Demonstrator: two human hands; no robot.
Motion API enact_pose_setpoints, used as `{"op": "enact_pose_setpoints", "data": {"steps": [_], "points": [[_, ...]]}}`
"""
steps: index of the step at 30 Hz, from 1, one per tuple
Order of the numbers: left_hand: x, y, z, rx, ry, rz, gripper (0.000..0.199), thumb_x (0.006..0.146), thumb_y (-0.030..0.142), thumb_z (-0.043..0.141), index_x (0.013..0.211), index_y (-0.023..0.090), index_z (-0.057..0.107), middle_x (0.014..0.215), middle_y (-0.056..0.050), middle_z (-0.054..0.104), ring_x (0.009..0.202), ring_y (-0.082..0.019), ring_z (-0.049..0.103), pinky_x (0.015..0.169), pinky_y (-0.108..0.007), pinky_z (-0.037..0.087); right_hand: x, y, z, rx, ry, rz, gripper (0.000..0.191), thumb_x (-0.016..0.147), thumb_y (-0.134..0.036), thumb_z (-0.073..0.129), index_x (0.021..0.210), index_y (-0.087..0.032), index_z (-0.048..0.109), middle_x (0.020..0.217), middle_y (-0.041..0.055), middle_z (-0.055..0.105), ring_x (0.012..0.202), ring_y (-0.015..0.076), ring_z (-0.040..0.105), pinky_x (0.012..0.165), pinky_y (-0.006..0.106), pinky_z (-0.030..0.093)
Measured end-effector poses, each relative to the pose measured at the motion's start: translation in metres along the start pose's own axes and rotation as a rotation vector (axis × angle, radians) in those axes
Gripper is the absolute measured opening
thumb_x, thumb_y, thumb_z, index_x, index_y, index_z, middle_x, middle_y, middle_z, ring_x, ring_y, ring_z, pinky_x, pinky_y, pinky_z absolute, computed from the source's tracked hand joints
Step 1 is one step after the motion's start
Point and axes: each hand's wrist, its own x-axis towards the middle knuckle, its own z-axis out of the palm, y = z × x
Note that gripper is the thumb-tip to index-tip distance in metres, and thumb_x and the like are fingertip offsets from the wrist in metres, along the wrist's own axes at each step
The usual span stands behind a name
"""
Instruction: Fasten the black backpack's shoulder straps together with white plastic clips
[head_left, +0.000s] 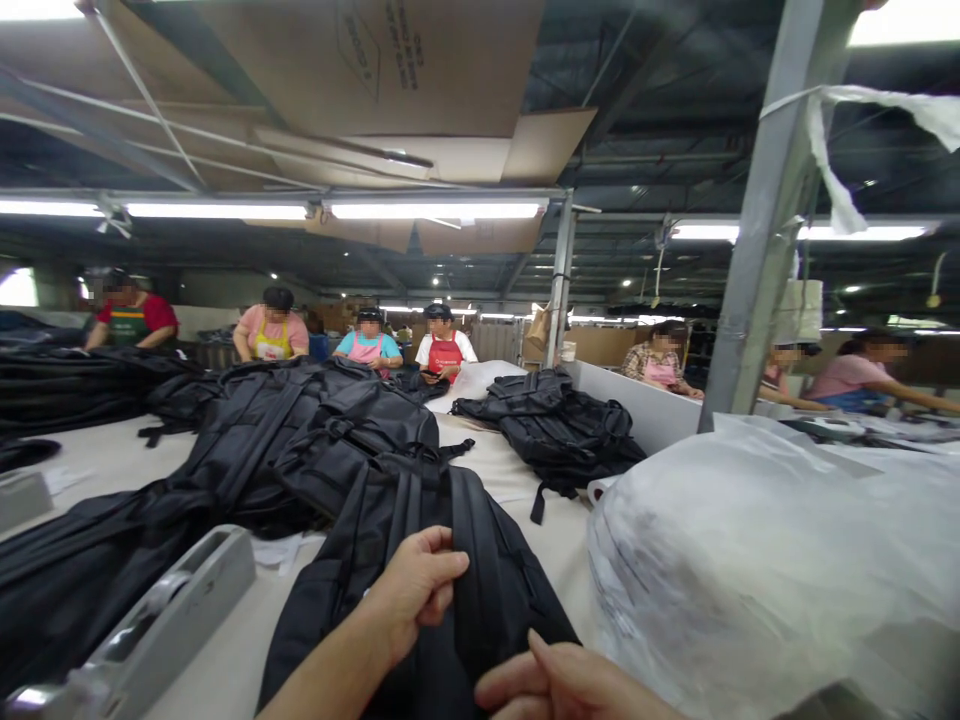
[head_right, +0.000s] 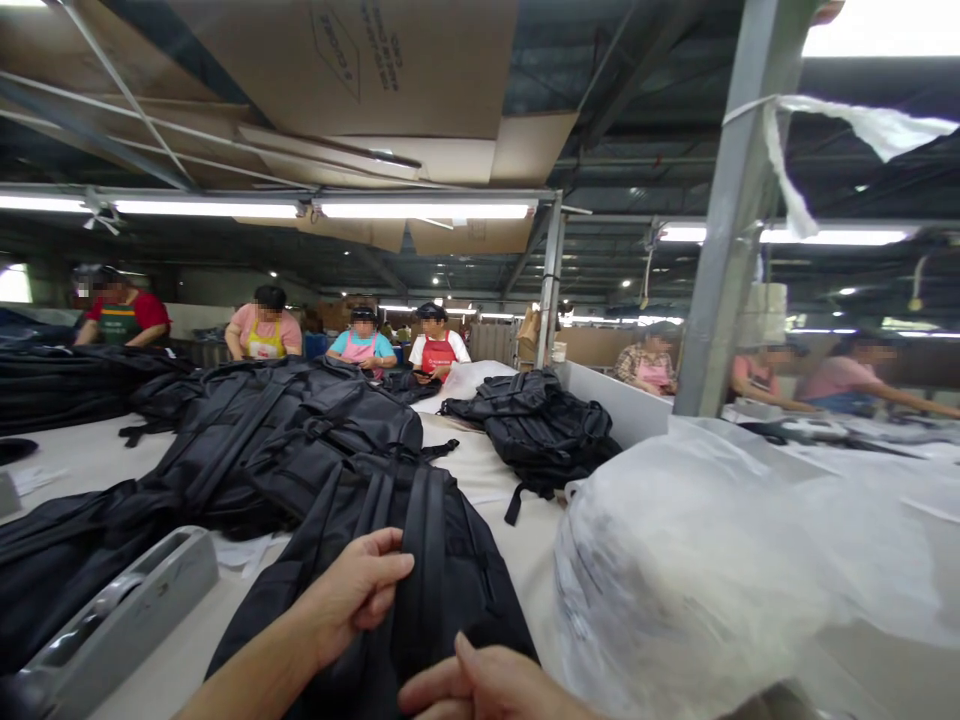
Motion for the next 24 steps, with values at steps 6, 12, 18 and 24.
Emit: {"op": "enact_pose_setpoints", "data": {"steps": [6,12,18,24], "points": [[0.005,-0.010,0.004,0.045,0.036,0.042,0.055,0.050,0.060,0.071,0.081,0.023,0.045,0.030,0.014,0.031,0.028,-0.004,0.020,0.035,-0.021,0.003,0.031,-0.001,-0.004,0.327,-0.028,-0.014,0.083,0.075,-0.073,0.056,0.111,0.002,0.063,0.115,0.0231,0.067,0.098,0.0250,0.068,0.082,0.028,0.053],[0.009,-0.005,0.004,0.067,0.104,0.110,0.063,0.049,0.078,0.065,0.068,0.024,0.040,0.033,0.015,0.026,0.026,-0.003,0.019,0.032,-0.020,0.003,0.041,-0.017,0.007,0.440,0.093,0.042,0.106,0.083,-0.078,0.011,0.115,0.013,0.054,0.103,0.0277,0.067,0.085,0.0253,0.071,0.069,0.028,0.057],[0.013,0.002,0.008,0.099,0.061,0.059,0.054,0.052,0.069,0.066,0.066,0.024,0.037,0.036,0.015,0.024,0.030,-0.002,0.014,0.034,-0.020,0.004,0.051,-0.029,0.015,0.420,0.174,0.044,0.103,0.080,-0.081,0.027,0.115,0.012,0.054,0.089,0.0232,0.070,0.071,0.0224,0.072,0.061,0.025,0.057],[0.014,-0.026,0.010,0.182,0.110,0.067,0.033,0.065,0.050,0.058,0.065,0.022,0.041,0.043,0.012,0.030,0.036,-0.004,0.022,0.039,-0.019,0.014,0.067,-0.007,0.005,0.463,0.271,-0.092,0.081,0.084,-0.072,0.041,0.107,0.003,0.061,0.089,0.0188,0.072,0.084,0.0226,0.071,0.077,0.028,0.057]]}}
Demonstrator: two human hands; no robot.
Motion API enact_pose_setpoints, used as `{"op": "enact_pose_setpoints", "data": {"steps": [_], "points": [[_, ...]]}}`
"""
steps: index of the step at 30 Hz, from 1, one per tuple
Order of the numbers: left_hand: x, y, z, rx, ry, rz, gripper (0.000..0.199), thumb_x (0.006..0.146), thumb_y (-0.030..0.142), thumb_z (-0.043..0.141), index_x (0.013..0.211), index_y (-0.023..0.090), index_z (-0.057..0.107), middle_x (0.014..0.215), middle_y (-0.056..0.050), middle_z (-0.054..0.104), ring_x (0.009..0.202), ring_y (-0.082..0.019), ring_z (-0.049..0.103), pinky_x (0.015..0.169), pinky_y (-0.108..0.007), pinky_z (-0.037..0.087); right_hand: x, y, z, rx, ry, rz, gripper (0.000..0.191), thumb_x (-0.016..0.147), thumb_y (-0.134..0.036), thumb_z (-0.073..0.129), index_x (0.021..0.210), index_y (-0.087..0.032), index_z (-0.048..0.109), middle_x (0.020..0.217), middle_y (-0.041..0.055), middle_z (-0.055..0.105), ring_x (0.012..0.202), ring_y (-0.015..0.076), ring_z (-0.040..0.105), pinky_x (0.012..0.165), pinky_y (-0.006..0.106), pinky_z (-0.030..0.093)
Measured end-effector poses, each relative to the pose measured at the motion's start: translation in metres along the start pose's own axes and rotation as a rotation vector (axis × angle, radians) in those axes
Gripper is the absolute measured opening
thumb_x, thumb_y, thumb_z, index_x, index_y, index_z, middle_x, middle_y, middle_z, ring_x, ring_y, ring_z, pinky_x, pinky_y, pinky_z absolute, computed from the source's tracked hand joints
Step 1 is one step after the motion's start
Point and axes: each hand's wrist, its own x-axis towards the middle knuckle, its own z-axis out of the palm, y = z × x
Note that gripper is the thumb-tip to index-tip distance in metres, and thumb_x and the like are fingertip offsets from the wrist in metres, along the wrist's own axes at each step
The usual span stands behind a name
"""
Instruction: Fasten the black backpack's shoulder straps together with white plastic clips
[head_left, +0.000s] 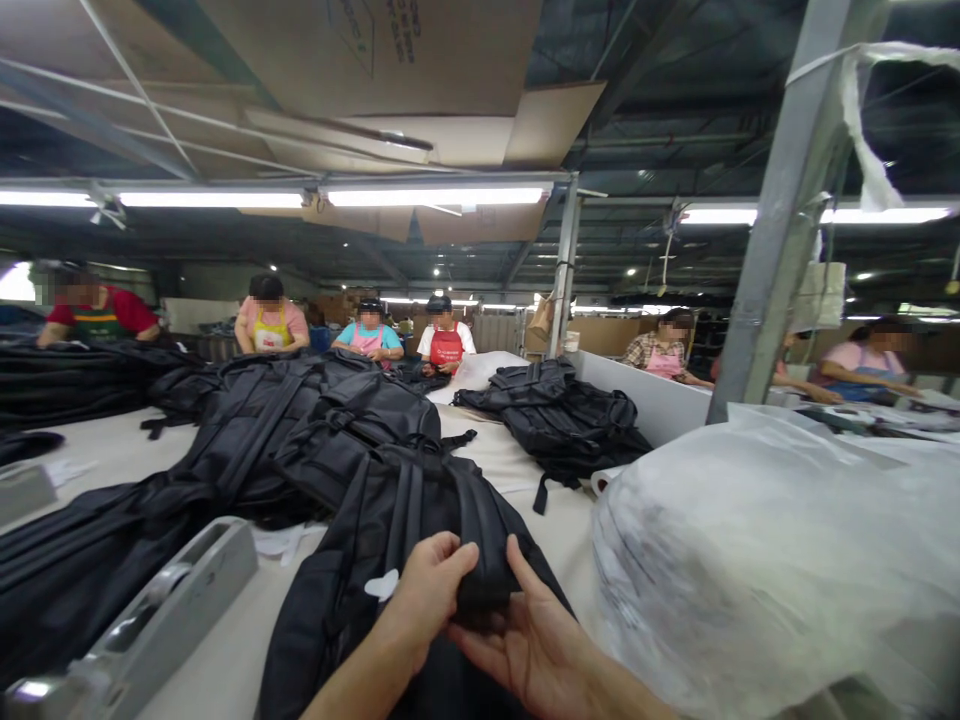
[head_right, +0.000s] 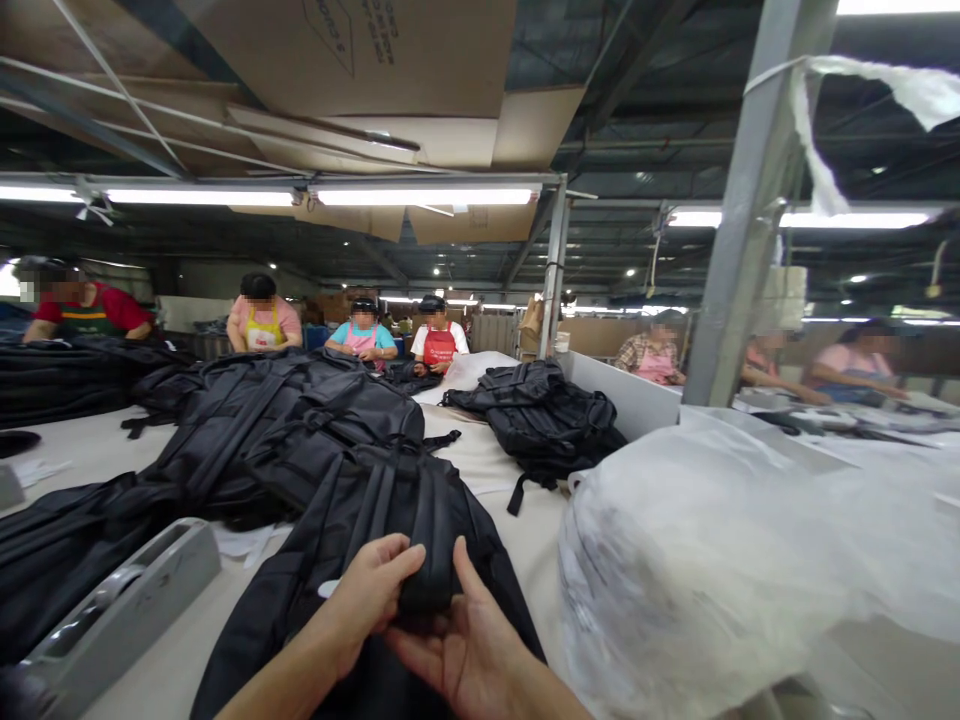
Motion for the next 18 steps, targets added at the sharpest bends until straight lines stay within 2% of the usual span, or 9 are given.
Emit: {"op": "enact_pose_setpoints", "data": {"steps": [4,7,11,13,15,18], "points": [[-0.003,-0.019,0.003,-0.018,-0.020,0.132,0.027,0.067,0.042,0.060,0.066,0.017,0.052,0.061,0.003,0.052,0.059,-0.011,0.048,0.055,-0.023,0.035,0.010,0.010,-0.011,-0.199,0.103,-0.176,0.067,0.073,-0.068,0.062,0.106,-0.010,0.064,0.092,0.0103,0.072,0.078,0.0208,0.070,0.065,0.028,0.056],[-0.005,-0.032,0.002,-0.018,-0.041,0.166,0.028,0.068,0.043,0.060,0.067,0.015,0.059,0.067,0.000,0.056,0.070,-0.016,0.052,0.066,-0.027,0.039,0.017,0.018,-0.016,-0.306,0.205,-0.273,0.060,0.063,-0.060,0.077,0.097,-0.013,0.066,0.087,0.0055,0.071,0.077,0.0191,0.068,0.066,0.029,0.055],[-0.006,-0.045,-0.004,0.156,0.148,0.189,0.019,0.063,0.033,0.063,0.070,0.015,0.064,0.075,-0.001,0.055,0.069,-0.016,0.048,0.064,-0.027,0.038,0.022,0.029,-0.021,-0.342,0.245,-0.280,0.058,0.060,-0.060,0.079,0.095,-0.014,0.068,0.081,0.0042,0.071,0.073,0.0152,0.065,0.058,0.023,0.052],[-0.008,-0.049,-0.006,0.112,0.169,0.087,0.025,0.058,0.025,0.064,0.082,0.016,0.061,0.084,-0.002,0.057,0.068,-0.016,0.050,0.057,-0.026,0.037,0.022,0.033,-0.023,-0.365,0.253,-0.272,0.058,0.059,-0.060,0.079,0.093,-0.014,0.069,0.078,0.0044,0.071,0.069,0.0144,0.065,0.055,0.022,0.051],[-0.013,-0.051,-0.007,-0.064,0.107,-0.070,0.042,0.059,0.021,0.061,0.100,0.017,0.054,0.095,-0.006,0.060,0.073,-0.018,0.057,0.053,-0.026,0.040,0.020,0.035,-0.025,-0.387,0.256,-0.249,0.061,0.054,-0.062,0.080,0.090,-0.014,0.069,0.075,0.0040,0.071,0.063,0.0139,0.064,0.050,0.021,0.050],[-0.024,-0.048,-0.010,-0.355,0.016,-0.254,0.053,0.070,0.021,0.058,0.120,0.015,0.041,0.105,-0.011,0.062,0.088,-0.023,0.063,0.065,-0.031,0.049,0.016,0.035,-0.027,-0.388,0.278,-0.241,0.063,0.049,-0.064,0.082,0.085,-0.014,0.068,0.068,0.0011,0.067,0.058,0.0118,0.060,0.046,0.021,0.049]]}}
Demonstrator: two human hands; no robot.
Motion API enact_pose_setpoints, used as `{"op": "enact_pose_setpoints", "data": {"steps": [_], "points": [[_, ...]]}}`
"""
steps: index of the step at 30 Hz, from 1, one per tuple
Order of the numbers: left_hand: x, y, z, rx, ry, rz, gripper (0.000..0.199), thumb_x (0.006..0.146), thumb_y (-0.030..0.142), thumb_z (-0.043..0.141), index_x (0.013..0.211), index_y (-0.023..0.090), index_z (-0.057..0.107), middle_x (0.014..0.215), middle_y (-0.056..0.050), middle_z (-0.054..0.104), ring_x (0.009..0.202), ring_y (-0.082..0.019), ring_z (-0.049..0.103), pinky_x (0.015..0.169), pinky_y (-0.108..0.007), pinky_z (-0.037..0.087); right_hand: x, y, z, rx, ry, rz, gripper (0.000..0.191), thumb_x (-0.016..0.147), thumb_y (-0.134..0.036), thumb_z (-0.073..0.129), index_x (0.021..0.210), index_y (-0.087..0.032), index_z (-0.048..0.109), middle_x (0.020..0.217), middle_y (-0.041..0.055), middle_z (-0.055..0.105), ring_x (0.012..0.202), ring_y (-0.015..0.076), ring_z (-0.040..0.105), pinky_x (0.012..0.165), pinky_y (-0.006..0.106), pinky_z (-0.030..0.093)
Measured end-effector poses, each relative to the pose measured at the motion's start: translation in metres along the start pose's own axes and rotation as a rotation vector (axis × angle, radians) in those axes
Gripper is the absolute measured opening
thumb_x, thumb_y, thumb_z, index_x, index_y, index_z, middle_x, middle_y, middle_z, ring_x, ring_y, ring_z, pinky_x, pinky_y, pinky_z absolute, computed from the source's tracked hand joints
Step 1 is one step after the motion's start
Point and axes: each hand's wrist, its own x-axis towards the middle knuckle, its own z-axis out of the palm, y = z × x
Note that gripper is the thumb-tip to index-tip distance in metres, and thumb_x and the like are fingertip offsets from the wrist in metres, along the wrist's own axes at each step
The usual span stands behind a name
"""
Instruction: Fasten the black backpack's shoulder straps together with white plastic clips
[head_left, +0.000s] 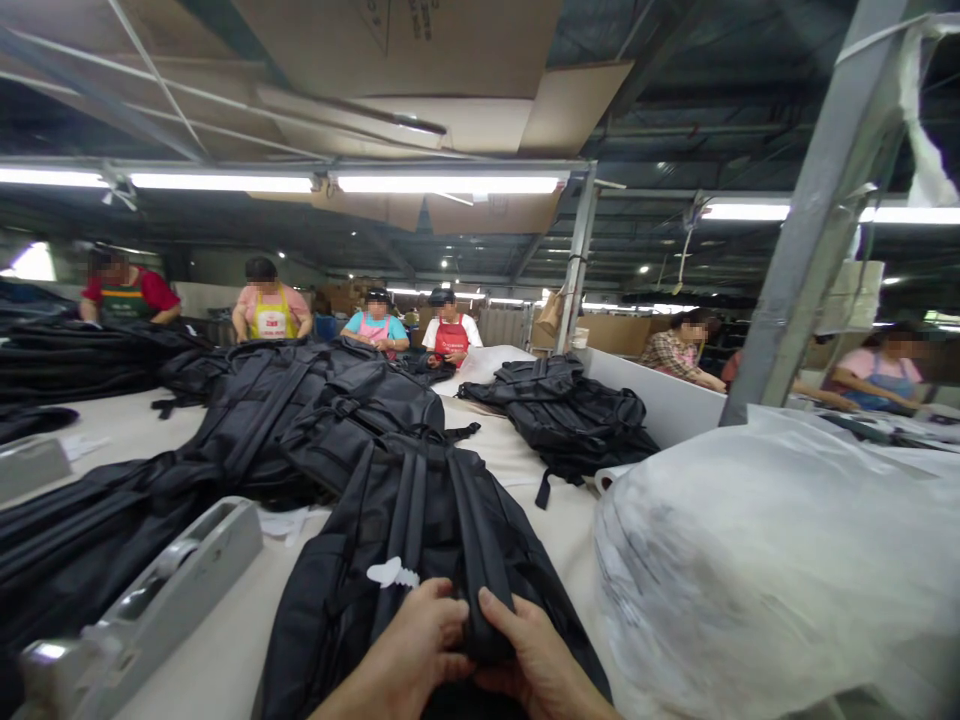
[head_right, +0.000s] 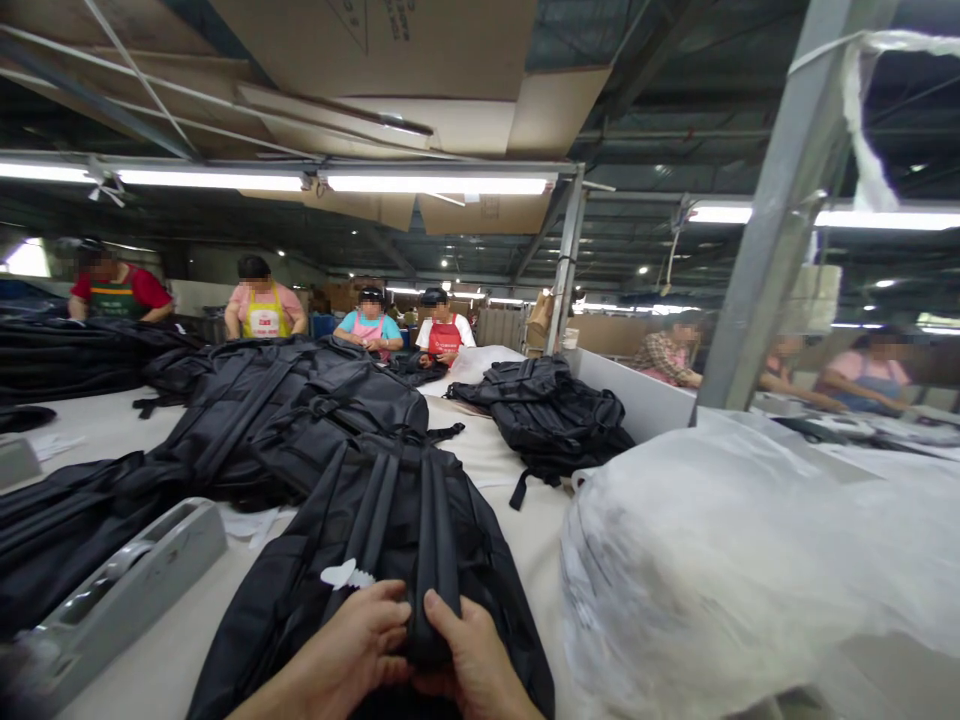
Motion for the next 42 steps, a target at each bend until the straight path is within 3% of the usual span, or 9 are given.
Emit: {"op": "enact_pose_setpoints", "data": {"steps": [4,8,15,20,25,28,31,36,42], "points": [[-0.011,0.012,0.002,-0.084,-0.095,-0.117,0.016,0.086,0.019,0.050,0.100,0.013,0.054,0.097,-0.011,0.068,0.082,-0.019,0.066,0.071,-0.028,0.047,-0.001,0.002,-0.001,-0.006,0.040,-0.018,0.058,0.049,-0.062,0.083,0.078,-0.015,0.067,0.063,-0.0018,0.060,0.058,0.0104,0.056,0.047,0.021,0.049],[-0.006,0.009,0.016,-0.276,0.019,-0.226,0.035,0.098,0.022,0.032,0.080,0.010,0.060,0.080,-0.012,0.070,0.069,-0.017,0.065,0.064,-0.026,0.046,-0.001,0.007,-0.001,-0.062,0.036,-0.020,0.061,0.051,-0.065,0.080,0.083,-0.014,0.067,0.068,0.0000,0.062,0.062,0.0125,0.058,0.050,0.023,0.050],[0.001,-0.038,0.027,-0.608,0.107,-0.022,0.034,0.094,0.012,0.038,0.073,0.010,0.065,0.082,-0.012,0.072,0.080,-0.020,0.068,0.078,-0.029,0.049,0.002,0.020,-0.006,-0.211,0.044,-0.065,0.063,0.056,-0.068,0.074,0.090,-0.016,0.066,0.081,0.0037,0.065,0.080,0.0204,0.060,0.063,0.032,0.056],[0.008,-0.035,0.018,-0.442,0.094,-0.005,0.014,0.085,0.024,0.063,0.077,0.013,0.065,0.076,-0.007,0.071,0.079,-0.022,0.067,0.076,-0.030,0.050,0.010,0.029,-0.011,-0.381,0.093,-0.191,0.057,0.064,-0.067,0.068,0.095,-0.020,0.065,0.095,0.0079,0.068,0.097,0.0306,0.062,0.063,0.035,0.057],[0.023,-0.018,0.019,-0.131,0.154,-0.031,0.018,0.077,0.033,0.071,0.081,0.017,0.063,0.069,-0.002,0.068,0.068,-0.021,0.064,0.065,-0.032,0.050,0.021,0.037,-0.017,-0.350,0.157,-0.189,0.060,0.062,-0.065,0.071,0.107,-0.026,0.064,0.114,0.0087,0.066,0.110,0.0314,0.059,0.070,0.033,0.057],[0.037,-0.023,0.016,-0.050,0.175,-0.049,0.015,0.087,0.030,0.057,0.085,0.016,0.063,0.068,-0.004,0.069,0.063,-0.021,0.064,0.061,-0.033,0.050,0.025,0.033,-0.020,-0.225,0.046,-0.056,0.073,0.064,-0.076,0.060,0.115,-0.023,0.058,0.106,0.0089,0.067,0.097,0.0273,0.065,0.064,0.033,0.057],[0.052,-0.037,0.008,-0.080,0.131,0.045,0.016,0.086,0.029,0.057,0.082,0.015,0.064,0.066,-0.005,0.069,0.057,-0.019,0.063,0.057,-0.029,0.049,0.028,0.024,-0.023,-0.152,-0.114,0.051,0.074,0.063,-0.079,0.059,0.107,-0.019,0.058,0.087,0.0043,0.065,0.077,0.0195,0.066,0.057,0.028,0.055],[0.063,-0.045,0.002,-0.214,0.054,0.116,0.011,0.078,0.022,0.066,0.084,0.014,0.064,0.072,-0.007,0.071,0.065,-0.021,0.067,0.061,-0.028,0.051,0.032,0.016,-0.024,-0.339,0.006,-0.111,0.052,0.061,-0.067,0.070,0.077,-0.018,0.057,0.067,-0.0046,0.047,0.063,0.0120,0.052,0.046,0.024,0.053],[0.055,-0.039,0.006,-0.279,0.003,0.071,0.031,0.066,0.036,0.081,0.080,0.012,0.065,0.075,-0.010,0.073,0.080,-0.026,0.070,0.067,-0.030,0.053,0.035,0.020,-0.022,-0.412,0.086,-0.211,0.059,0.056,-0.076,0.064,0.064,-0.021,0.045,0.058,-0.0073,0.034,0.051,0.0086,0.039,0.038,0.023,0.050]]}}
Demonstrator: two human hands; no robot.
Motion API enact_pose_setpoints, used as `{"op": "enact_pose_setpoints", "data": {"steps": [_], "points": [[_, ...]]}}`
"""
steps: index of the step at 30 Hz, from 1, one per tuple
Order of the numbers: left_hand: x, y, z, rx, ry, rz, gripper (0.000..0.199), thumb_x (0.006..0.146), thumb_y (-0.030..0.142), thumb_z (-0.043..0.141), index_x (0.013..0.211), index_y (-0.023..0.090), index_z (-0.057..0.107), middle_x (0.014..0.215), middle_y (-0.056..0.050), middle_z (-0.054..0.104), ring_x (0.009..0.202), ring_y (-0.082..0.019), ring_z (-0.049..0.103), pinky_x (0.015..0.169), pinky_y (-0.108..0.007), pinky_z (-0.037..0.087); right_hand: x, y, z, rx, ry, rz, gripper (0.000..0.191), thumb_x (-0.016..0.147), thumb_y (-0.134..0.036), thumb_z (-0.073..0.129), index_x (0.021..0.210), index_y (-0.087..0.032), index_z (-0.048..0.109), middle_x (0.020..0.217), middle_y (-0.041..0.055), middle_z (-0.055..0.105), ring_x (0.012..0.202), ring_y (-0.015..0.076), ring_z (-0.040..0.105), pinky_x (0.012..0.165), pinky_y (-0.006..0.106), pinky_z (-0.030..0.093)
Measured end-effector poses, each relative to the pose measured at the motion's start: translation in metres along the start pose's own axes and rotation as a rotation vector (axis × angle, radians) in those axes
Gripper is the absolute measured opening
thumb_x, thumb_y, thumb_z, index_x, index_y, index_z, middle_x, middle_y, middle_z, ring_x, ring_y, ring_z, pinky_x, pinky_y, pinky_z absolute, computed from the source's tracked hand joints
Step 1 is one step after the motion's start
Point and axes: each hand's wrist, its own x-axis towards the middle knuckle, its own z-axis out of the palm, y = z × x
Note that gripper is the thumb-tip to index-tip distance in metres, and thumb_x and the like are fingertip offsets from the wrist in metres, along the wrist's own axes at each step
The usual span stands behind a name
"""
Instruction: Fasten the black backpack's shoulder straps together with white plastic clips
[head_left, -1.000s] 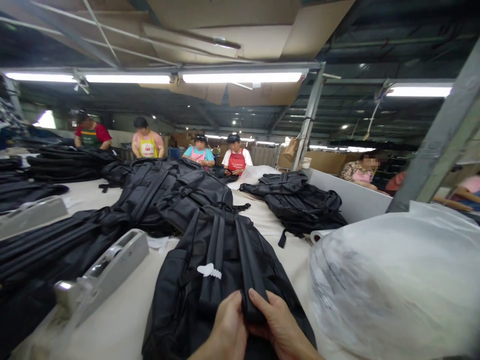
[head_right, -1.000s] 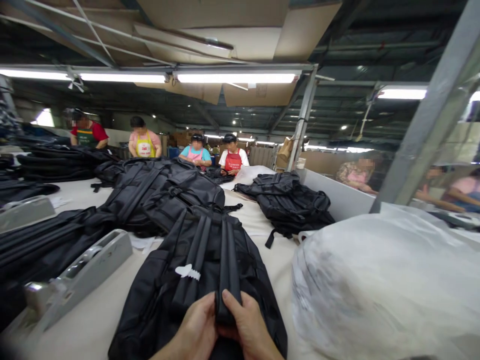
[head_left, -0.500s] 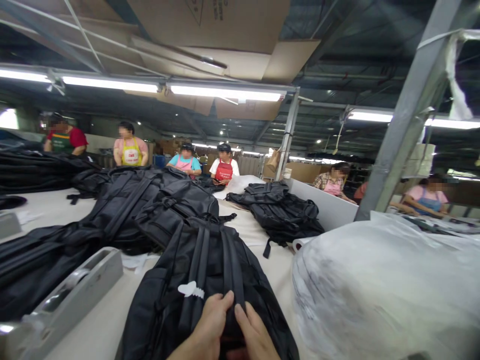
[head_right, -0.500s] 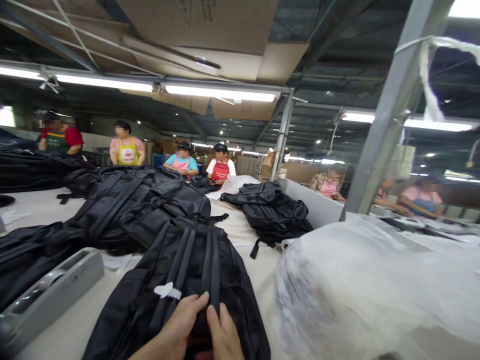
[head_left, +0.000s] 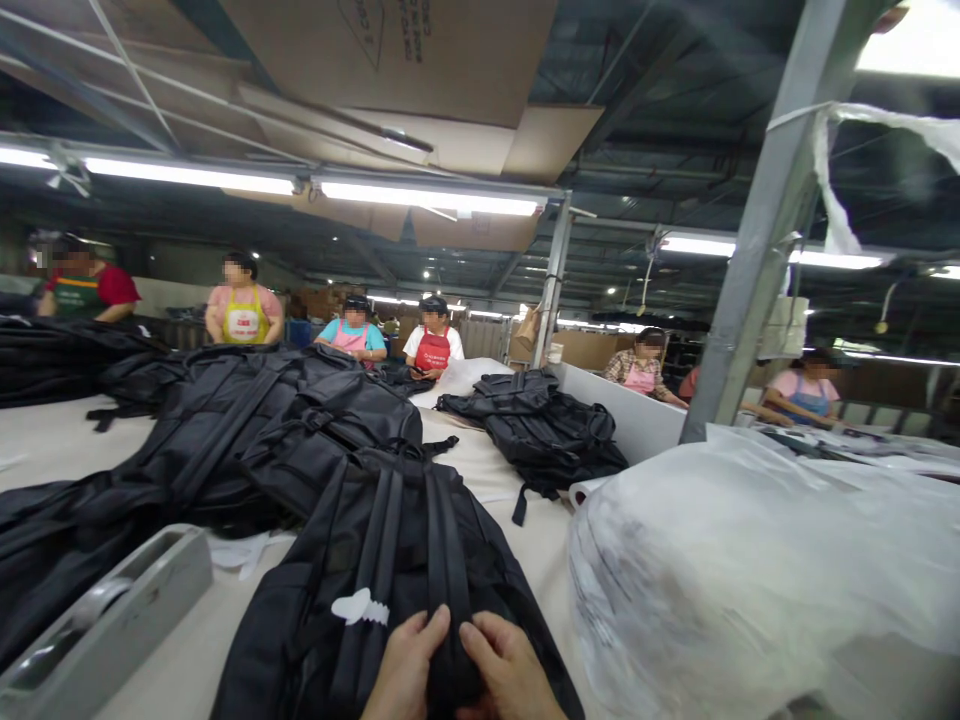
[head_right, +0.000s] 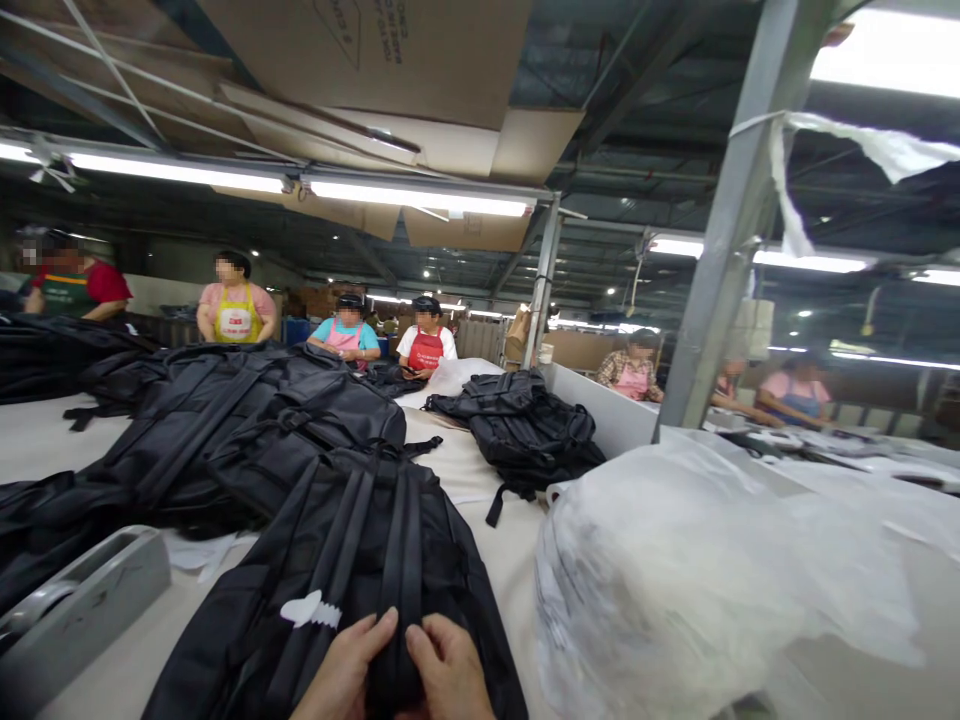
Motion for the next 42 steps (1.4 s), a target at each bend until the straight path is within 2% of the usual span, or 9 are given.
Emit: {"op": "enact_pose_setpoints", "data": {"steps": [7,12,16,24,29,32,35,39,42], "points": [[0.003,-0.005,-0.001,0.045,0.010,-0.099,0.053,0.058,0.056,0.081,0.080,0.010,0.067,0.073,-0.012,0.072,0.075,-0.030,0.069,0.056,-0.034,0.052,-0.001,-0.001,-0.007,-0.037,0.017,-0.086,0.053,0.064,-0.073,0.061,0.069,-0.021,0.053,0.064,-0.0030,0.043,0.061,0.0140,0.046,0.043,0.024,0.048],[0.005,-0.010,-0.007,0.041,0.041,0.019,0.049,0.053,0.054,0.085,0.074,0.014,0.065,0.064,-0.005,0.068,0.066,-0.023,0.066,0.056,-0.030,0.051,-0.004,-0.008,-0.007,-0.047,-0.033,-0.067,0.053,0.068,-0.070,0.061,0.081,-0.019,0.062,0.070,-0.0011,0.051,0.064,0.0150,0.050,0.044,0.023,0.046],[0.007,-0.013,-0.010,0.052,0.076,0.102,0.049,0.053,0.055,0.085,0.070,0.013,0.064,0.061,-0.003,0.066,0.059,-0.017,0.061,0.054,-0.026,0.049,-0.005,-0.010,-0.010,0.003,-0.047,-0.029,0.055,0.067,-0.068,0.065,0.084,-0.017,0.062,0.065,-0.0042,0.046,0.061,0.0119,0.047,0.047,0.024,0.050],[0.013,-0.016,-0.011,0.048,0.066,0.088,0.046,0.052,0.051,0.086,0.070,0.014,0.064,0.059,-0.003,0.065,0.053,-0.017,0.060,0.050,-0.026,0.048,-0.010,-0.011,-0.014,0.176,-0.121,0.072,0.050,0.065,-0.053,0.075,0.096,-0.016,0.060,0.073,-0.0038,0.055,0.066,0.0096,0.053,0.055,0.023,0.053],[0.005,-0.008,-0.009,0.008,0.054,0.041,0.044,0.057,0.050,0.084,0.075,0.013,0.066,0.062,-0.003,0.066,0.055,-0.018,0.061,0.050,-0.027,0.049,-0.024,-0.044,-0.025,0.020,-0.151,0.105,0.048,0.065,-0.049,0.074,0.098,-0.016,0.062,0.073,-0.0018,0.060,0.067,0.0130,0.062,0.055,0.024,0.052],[-0.007,0.003,-0.004,-0.030,0.022,-0.022,0.035,0.069,0.044,0.078,0.079,0.013,0.067,0.072,-0.007,0.071,0.064,-0.019,0.065,0.055,-0.026,0.051,-0.022,-0.078,-0.052,-0.060,-0.060,0.053,0.044,0.066,-0.056,0.069,0.083,-0.016,0.063,0.077,0.0029,0.066,0.068,0.0156,0.065,0.058,0.027,0.053],[-0.014,0.011,0.004,-0.069,0.089,-0.052,0.027,0.079,0.037,0.070,0.082,0.010,0.070,0.078,-0.011,0.073,0.069,-0.019,0.067,0.056,-0.025,0.052,-0.011,-0.103,-0.085,-0.186,0.087,-0.114,0.036,0.068,-0.053,0.065,0.074,-0.017,0.062,0.074,0.0020,0.066,0.070,0.0152,0.063,0.059,0.026,0.049],[-0.017,0.015,0.012,-0.072,0.129,-0.057,0.023,0.085,0.029,0.063,0.087,0.008,0.071,0.083,-0.014,0.074,0.070,-0.018,0.067,0.057,-0.025,0.053,0.001,-0.099,-0.101,-0.482,0.041,-0.235,0.021,0.073,-0.037,0.062,0.081,-0.018,0.068,0.072,0.0006,0.065,0.070,0.0153,0.059,0.064,0.028,0.044],[-0.018,0.016,0.012,-0.085,0.121,-0.050,0.023,0.085,0.029,0.064,0.084,0.008,0.072,0.076,-0.012,0.073,0.068,-0.017,0.067,0.057,-0.025,0.053,0.006,-0.080,-0.090,-0.551,-0.064,-0.209,0.032,0.069,-0.031,0.067,0.099,-0.018,0.069,0.084,0.0021,0.069,0.079,0.0174,0.060,0.073,0.030,0.044]]}}
